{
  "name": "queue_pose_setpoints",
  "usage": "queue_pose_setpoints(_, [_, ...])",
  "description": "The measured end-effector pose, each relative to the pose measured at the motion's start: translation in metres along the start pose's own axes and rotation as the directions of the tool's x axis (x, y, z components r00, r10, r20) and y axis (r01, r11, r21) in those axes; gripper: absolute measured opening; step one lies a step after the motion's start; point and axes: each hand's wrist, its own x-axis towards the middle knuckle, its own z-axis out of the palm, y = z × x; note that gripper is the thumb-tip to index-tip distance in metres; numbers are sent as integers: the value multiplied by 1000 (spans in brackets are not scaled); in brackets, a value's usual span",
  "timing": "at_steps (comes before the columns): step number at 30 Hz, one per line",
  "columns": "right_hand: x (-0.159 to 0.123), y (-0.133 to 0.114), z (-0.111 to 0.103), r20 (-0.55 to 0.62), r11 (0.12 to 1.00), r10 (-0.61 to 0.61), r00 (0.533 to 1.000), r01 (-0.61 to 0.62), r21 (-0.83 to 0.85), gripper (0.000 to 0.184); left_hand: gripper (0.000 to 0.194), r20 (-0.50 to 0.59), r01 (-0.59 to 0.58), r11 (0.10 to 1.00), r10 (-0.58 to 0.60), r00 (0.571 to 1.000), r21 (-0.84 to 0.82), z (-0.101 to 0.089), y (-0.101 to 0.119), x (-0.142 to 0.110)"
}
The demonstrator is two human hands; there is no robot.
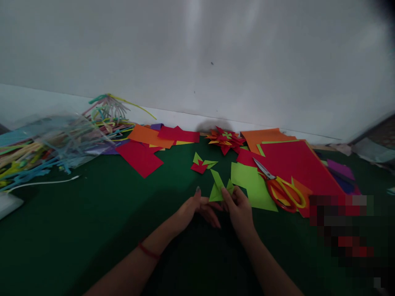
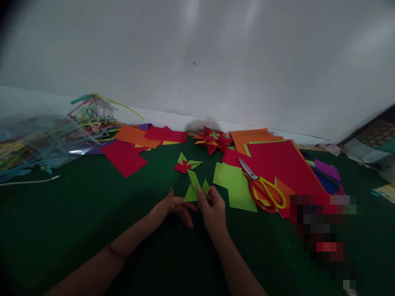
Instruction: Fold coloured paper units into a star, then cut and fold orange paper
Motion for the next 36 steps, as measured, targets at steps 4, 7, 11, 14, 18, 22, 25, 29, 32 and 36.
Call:
queue_pose_setpoints(4, [-2, -3, 1, 68, 998, -31, 997, 35, -48, 25, 53, -62, -11, 999, 13, 998, 35, 0, -4, 3])
queue_pose_setpoints(7, [-3, -4, 4, 115, 997, -50, 992, 56, -53, 24, 41, -74, 21, 997, -15, 997, 74, 2, -4, 2])
queue_pose_setpoints(11, [-3, -2, 5, 188, 1000, -16, 982, 14, 9, 23, 32, -90, 35, 994, -26, 996, 104, 1, -4, 2])
queue_pose_setpoints(14, [-2, -2, 4, 219, 999, 31, 975, -35, 17, 25, 33, -65, 25, 995, -18, 998, 98, 0, -3, 2])
queue_pose_setpoints(18, [-1, -2, 3, 234, 998, 51, 971, -55, 14, 28, 31, -45, 14, 994, -9, 999, 106, 2, -1, 2])
queue_pose_setpoints(22, [-2, -2, 1, 278, 998, 64, 958, -66, -3, 28, 22, -75, 9, 994, -1, 997, 107, 4, 1, 2])
queue_pose_setpoints(25, [-2, -2, 0, 327, 998, 58, 943, -67, 18, 25, 20, -78, 0, 998, 5, 997, 66, 2, 0, 2])
queue_pose_setpoints(29, [-2, -3, -1, 342, 997, 29, 939, -52, 58, 22, 22, -86, -34, 999, 35, 996, 17, -1, 0, 3])
queue_pose_setpoints(32, [-1, -5, -2, 337, 999, 22, 941, -36, 37, 23, 24, -81, -41, 999, 42, 996, 15, 0, -1, 3])
queue_pose_setpoints(36, [-1, -5, -3, 353, 999, 39, 935, -49, 20, 22, 27, -103, -19, 998, 25, 994, 59, 2, -1, 2])
